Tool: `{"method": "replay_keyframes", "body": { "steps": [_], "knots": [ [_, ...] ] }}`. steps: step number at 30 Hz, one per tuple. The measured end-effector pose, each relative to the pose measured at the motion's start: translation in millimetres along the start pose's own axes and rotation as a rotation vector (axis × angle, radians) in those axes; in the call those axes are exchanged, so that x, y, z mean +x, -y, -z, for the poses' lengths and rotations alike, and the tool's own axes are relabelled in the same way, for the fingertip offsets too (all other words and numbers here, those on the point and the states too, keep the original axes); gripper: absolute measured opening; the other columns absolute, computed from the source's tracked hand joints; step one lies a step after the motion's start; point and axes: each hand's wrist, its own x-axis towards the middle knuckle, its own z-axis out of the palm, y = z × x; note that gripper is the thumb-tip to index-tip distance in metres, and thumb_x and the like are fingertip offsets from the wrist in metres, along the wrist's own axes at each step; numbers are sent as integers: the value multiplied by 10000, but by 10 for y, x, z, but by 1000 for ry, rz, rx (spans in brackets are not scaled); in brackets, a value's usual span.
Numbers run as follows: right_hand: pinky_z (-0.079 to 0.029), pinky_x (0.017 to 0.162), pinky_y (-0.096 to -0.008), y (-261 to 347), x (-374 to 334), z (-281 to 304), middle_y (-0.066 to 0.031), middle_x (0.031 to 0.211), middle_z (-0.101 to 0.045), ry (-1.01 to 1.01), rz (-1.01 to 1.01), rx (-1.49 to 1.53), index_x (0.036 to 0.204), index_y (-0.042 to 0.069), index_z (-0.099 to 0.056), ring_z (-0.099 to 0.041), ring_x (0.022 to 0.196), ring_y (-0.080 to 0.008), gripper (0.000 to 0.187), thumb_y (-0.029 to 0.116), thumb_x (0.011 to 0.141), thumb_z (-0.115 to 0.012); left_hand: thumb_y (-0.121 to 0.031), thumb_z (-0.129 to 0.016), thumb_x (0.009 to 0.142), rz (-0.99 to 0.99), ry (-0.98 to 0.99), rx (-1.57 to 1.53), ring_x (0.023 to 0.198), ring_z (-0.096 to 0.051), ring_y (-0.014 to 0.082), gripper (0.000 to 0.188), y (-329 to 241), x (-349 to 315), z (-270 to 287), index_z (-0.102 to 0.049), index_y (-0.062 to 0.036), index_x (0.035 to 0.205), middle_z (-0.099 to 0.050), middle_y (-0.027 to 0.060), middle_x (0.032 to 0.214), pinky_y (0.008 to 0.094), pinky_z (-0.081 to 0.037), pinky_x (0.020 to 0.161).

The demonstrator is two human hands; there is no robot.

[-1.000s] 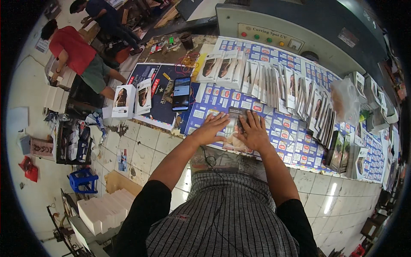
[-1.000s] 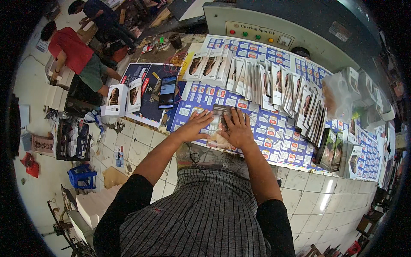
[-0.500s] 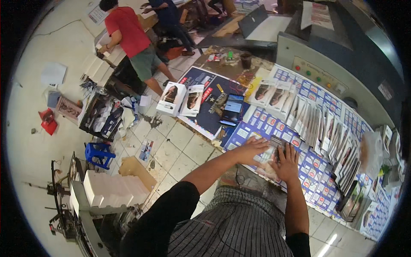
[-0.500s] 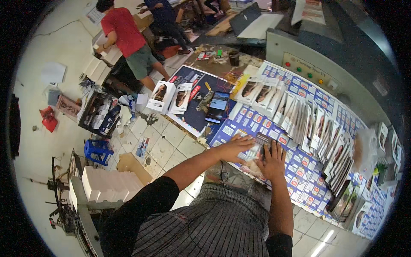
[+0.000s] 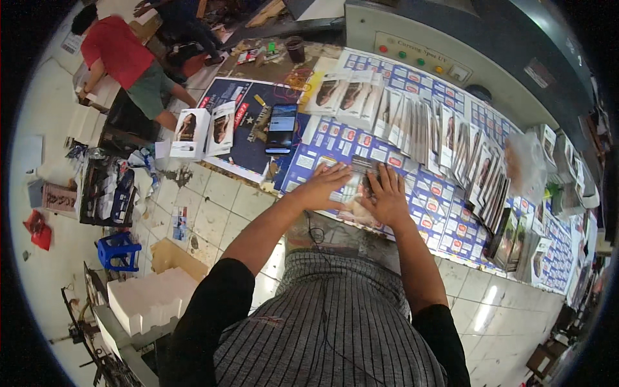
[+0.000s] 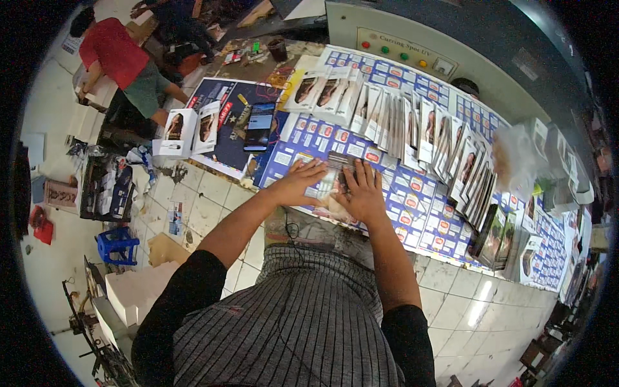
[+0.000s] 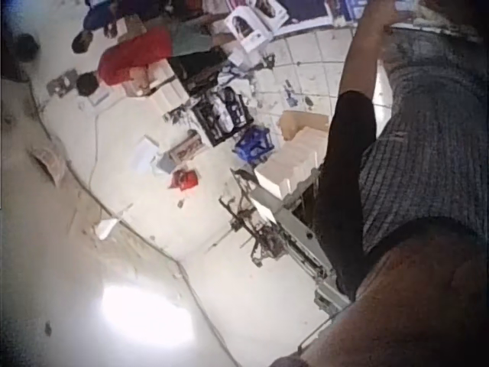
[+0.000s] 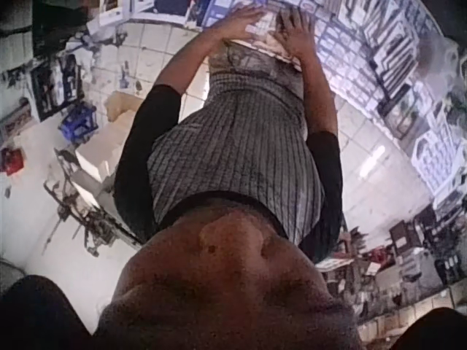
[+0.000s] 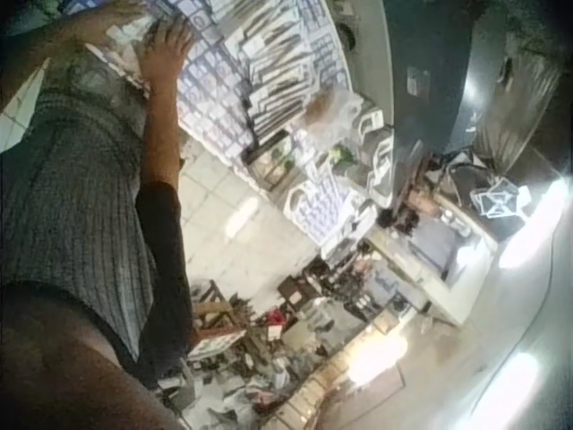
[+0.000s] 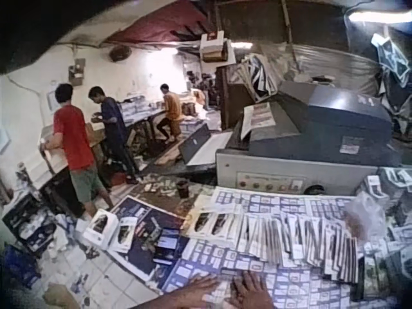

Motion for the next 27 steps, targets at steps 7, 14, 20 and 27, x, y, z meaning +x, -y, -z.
{"method": "replay_keyframes", "body": {
  "steps": [7,14,20,27],
  "knots": [
    [-167,1178,-586,-18,-63,0,-215,1592,-278,-24,28,-8,1509,139,-413,-247,1472,-411,787,619,902,-559,-597,-690,824,1,-7,7,1533,-131,291,946,-67,-26,-15,-344,-71,1530,-236,109,1637,568,-112,1202],
    [-176,1174,-590,-17,-94,-8,-213,1587,-289,-41,32,-8,1511,139,-412,-259,1466,-412,794,617,896,-567,-557,-690,836,-7,-9,19,1532,-135,288,913,-69,-31,-45,-348,-66,1526,-235,107,1637,570,-128,1198],
    [-191,1169,-590,-21,-82,-29,-213,1578,-306,-60,32,-16,1504,140,-426,-270,1461,-410,795,620,887,-573,-538,-675,856,1,-2,-2,1536,-118,284,888,-68,-33,-26,-336,-77,1535,-216,99,1645,560,-115,1206],
    [-194,1168,-589,-8,-43,4,-211,1572,-317,-59,21,-22,1492,123,-437,-278,1458,-400,800,625,884,-571,-541,-665,867,-11,9,24,1537,-110,289,881,-35,4,-17,-334,-67,1532,-207,103,1647,575,-114,1202]
  ]
}}
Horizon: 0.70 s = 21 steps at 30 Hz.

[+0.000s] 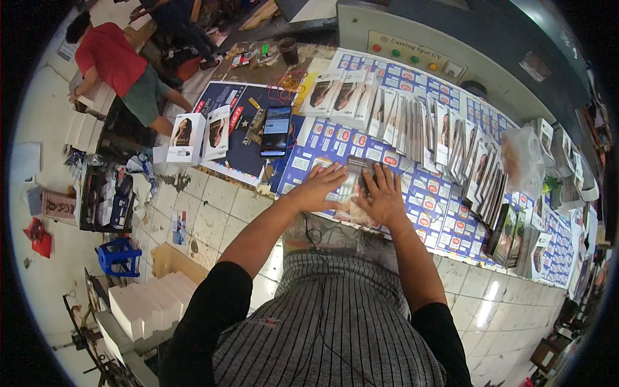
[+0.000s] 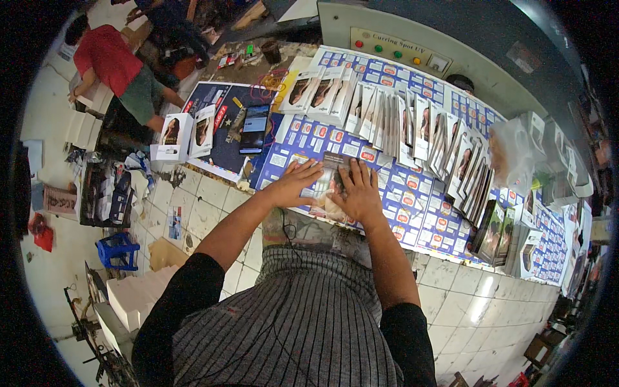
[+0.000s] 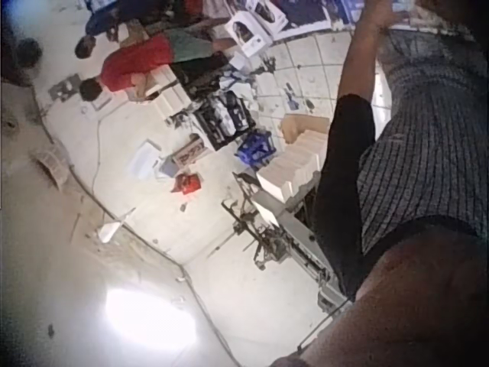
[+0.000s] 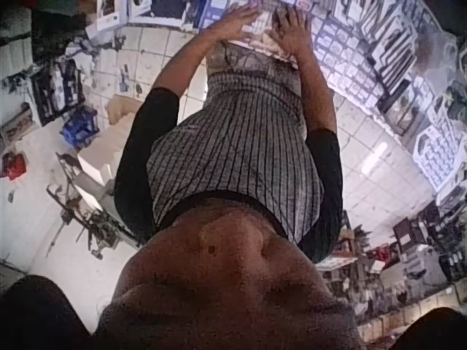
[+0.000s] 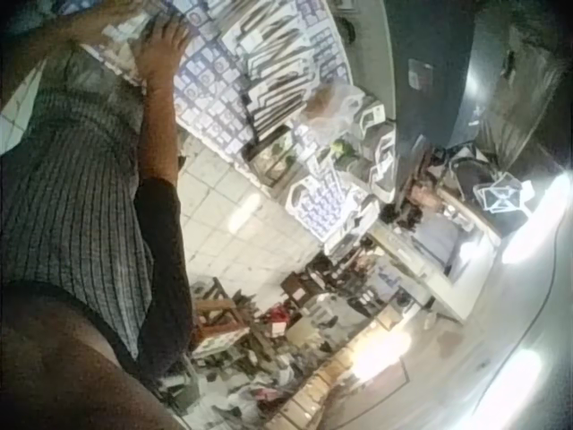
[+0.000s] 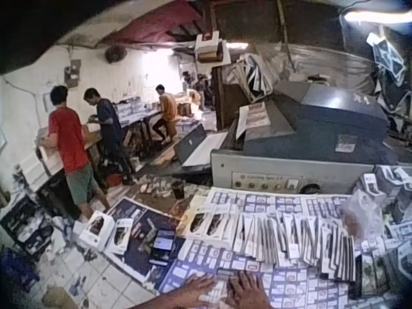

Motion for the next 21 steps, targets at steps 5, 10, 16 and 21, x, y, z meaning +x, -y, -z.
{"method": "replay_keyframes", "body": {
  "steps": [5,10,16,21],
  "knots": [
    [-187,1170,-594,-14,-7,1,-210,1573,-314,15,-12,5,1491,117,-433,-269,1464,-393,779,616,904,-548,-545,-693,835,3,-3,1,1536,-116,292,911,-16,13,9,-347,-59,1524,-221,120,1640,583,-125,1198],
    [-153,1182,-586,35,22,70,-207,1580,-300,40,-31,124,1492,151,-431,-250,1474,-402,766,612,895,-564,-510,-744,794,30,-30,9,1511,-208,323,891,-2,17,-9,-413,-54,1484,-302,130,1607,592,-179,1170],
    [-308,1128,-534,-388,-557,132,-286,1473,-416,-301,-377,75,1431,-1,-451,-394,1350,-463,665,273,877,-695,-525,-788,723,122,27,142,1466,-297,287,902,-254,65,100,-456,-119,1457,-371,87,1553,717,-142,1119],
    [-355,1071,-532,-608,-718,29,-244,1346,-509,-304,-449,8,1392,6,-492,-456,1284,-413,632,220,844,-725,-516,-799,713,131,109,187,1467,-290,301,889,-400,137,245,-447,-239,1480,-358,91,1560,748,-119,1102]
  ]
}}
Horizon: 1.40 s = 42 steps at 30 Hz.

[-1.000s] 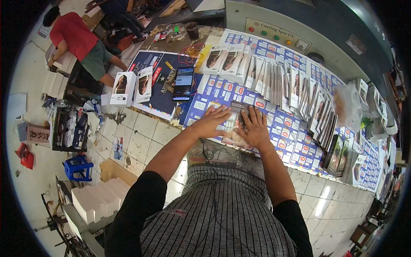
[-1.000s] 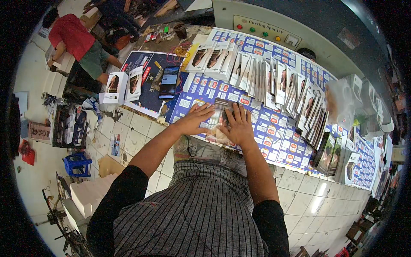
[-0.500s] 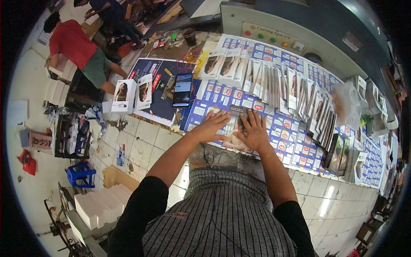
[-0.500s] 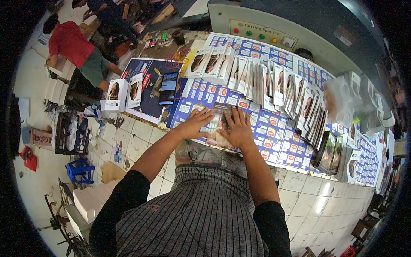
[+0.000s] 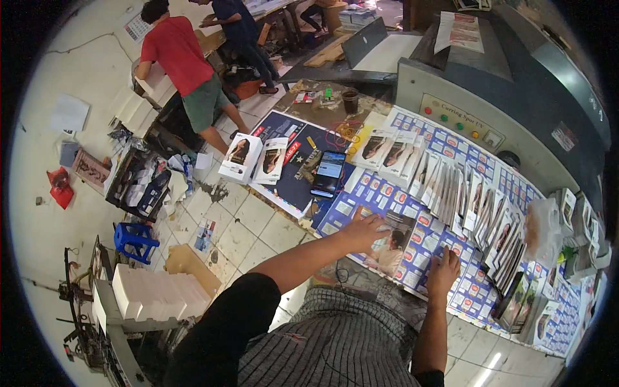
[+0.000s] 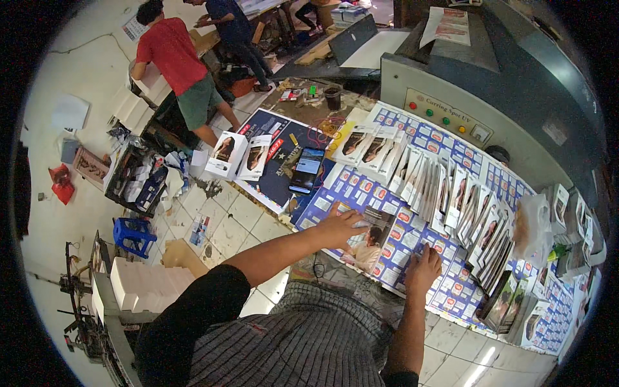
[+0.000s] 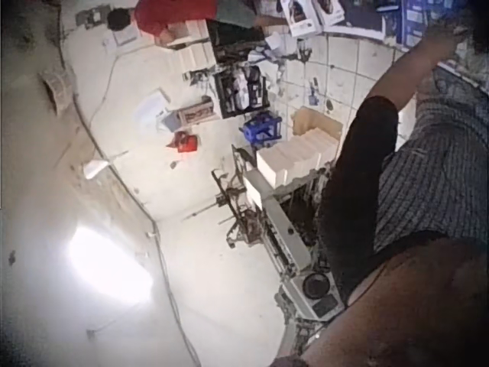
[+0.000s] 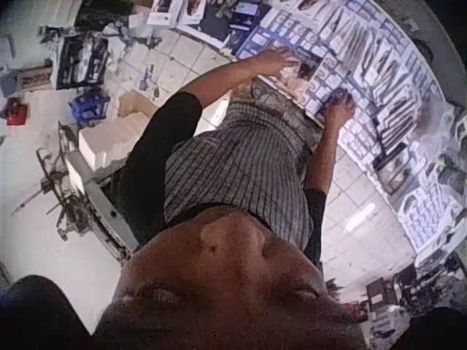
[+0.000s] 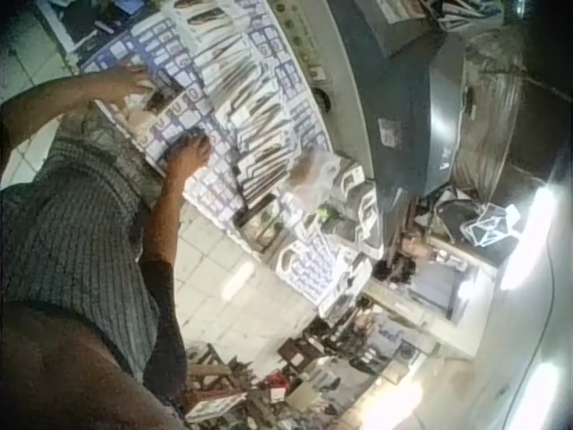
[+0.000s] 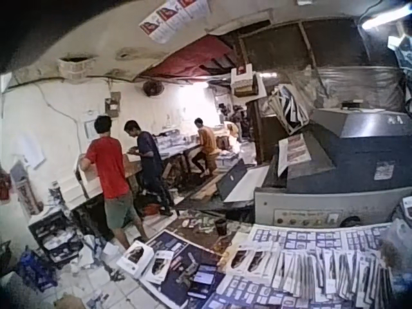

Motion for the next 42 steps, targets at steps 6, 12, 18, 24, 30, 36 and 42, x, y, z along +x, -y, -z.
{"method": "replay_keyframes", "body": {
  "steps": [6,12,18,24,30,36,42],
  "knots": [
    [-507,855,-432,396,96,316,-195,1160,-565,139,-62,347,1307,48,-600,-587,1019,-374,563,158,787,-782,-503,-802,721,36,13,-17,1469,-279,309,878,-1,41,-117,-443,-261,1484,-352,104,1561,755,-122,1093],
    [-508,806,-440,553,-141,275,-107,1036,-630,300,382,210,1233,146,-661,-618,954,-310,474,236,779,-765,-471,-815,705,27,12,42,1458,-304,317,870,-70,74,13,-460,-263,1472,-372,99,1548,761,-169,1073],
    [-492,779,-432,489,574,-81,-68,995,-631,-44,217,60,1288,189,-616,-616,923,-275,466,264,837,-703,-438,-781,768,92,74,18,1476,-281,310,841,-32,29,88,-408,-287,1506,-318,102,1590,749,-115,1111],
    [-482,784,-443,455,738,-117,-42,1026,-635,-121,147,31,1291,213,-617,-627,929,-271,438,245,859,-685,-420,-793,761,97,125,38,1483,-264,310,860,-90,120,80,-394,-291,1512,-304,85,1597,736,-121,1117],
    [-492,738,-434,412,621,65,-66,936,-620,50,260,72,1288,210,-636,-633,879,-277,431,200,860,-687,-416,-796,760,138,162,60,1489,-248,291,861,-155,98,107,-392,-297,1511,-278,63,1607,736,-123,1119],
    [-470,744,-453,482,675,287,-49,965,-640,41,196,78,1279,226,-641,-637,922,-254,373,202,909,-601,-398,-790,780,143,151,80,1481,-256,278,844,-154,92,146,-379,-293,1511,-305,55,1582,740,-131,1120],
    [-495,827,-446,361,456,338,-50,1011,-655,382,471,99,1275,237,-642,-649,991,-253,377,180,911,-563,-391,-801,766,121,148,84,1480,-253,305,882,-126,97,104,-363,-288,1524,-283,65,1591,749,-168,1103]
  ]
}}
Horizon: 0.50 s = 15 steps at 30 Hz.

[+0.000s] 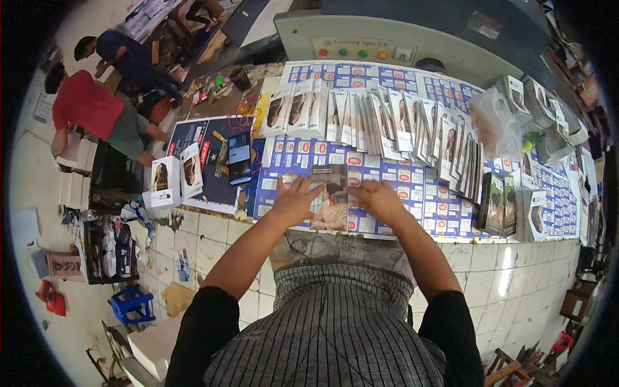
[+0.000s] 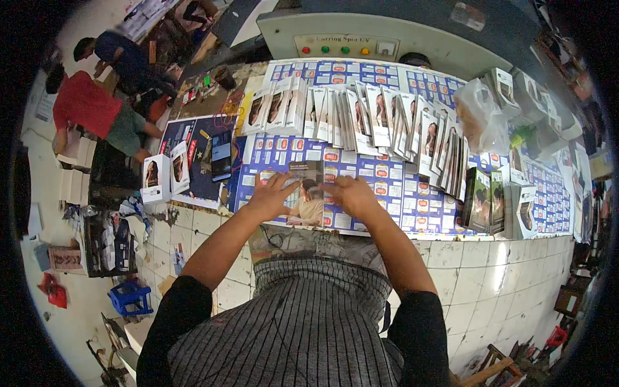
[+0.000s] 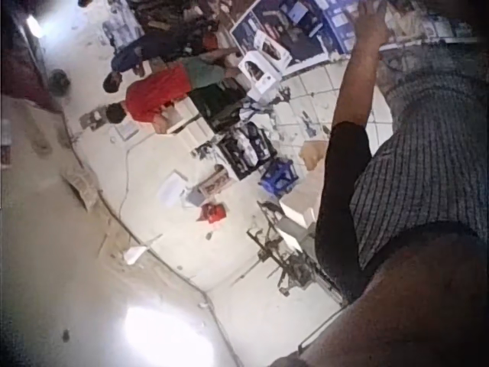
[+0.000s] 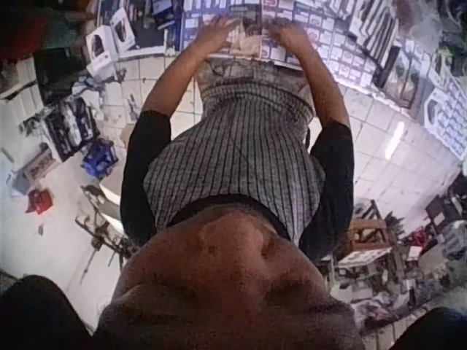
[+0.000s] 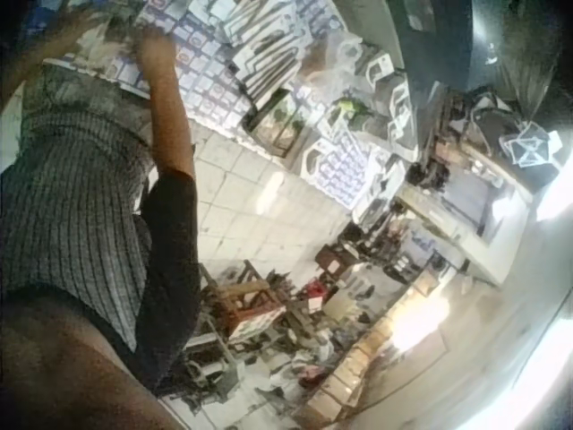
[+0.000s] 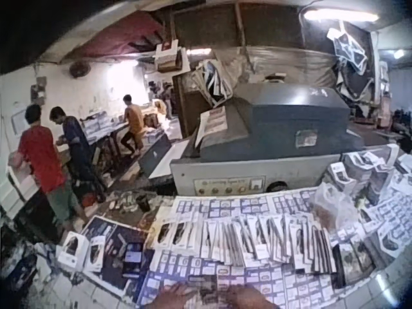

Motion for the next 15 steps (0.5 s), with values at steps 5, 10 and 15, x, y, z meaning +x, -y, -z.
{"method": "replay_keyframes", "body": {
  "steps": [5,10,15],
  "knots": [
    [-495,842,-426,87,-525,50,-44,1050,-654,221,291,96,1241,241,-671,-645,994,-267,373,203,871,-644,-431,-783,777,-19,-12,-5,1482,-247,318,865,50,-15,-23,-372,-282,1523,-278,91,1595,723,-139,1125],
    [-502,898,-424,-272,-603,86,-132,1157,-623,-111,-118,-31,1291,118,-639,-632,1024,-307,477,197,828,-724,-486,-711,839,-108,-127,-65,1508,-197,331,799,260,-91,-312,-381,-252,1528,-226,110,1632,670,-123,1149],
    [-528,916,-415,286,-299,-477,-226,1305,-561,-248,-463,545,1396,-22,-470,-628,1071,-363,670,226,846,-762,-535,-642,884,-206,-224,-141,1527,-149,315,750,263,-40,-495,-399,-228,1524,-198,100,1650,579,-109,1186]
  ]
}}
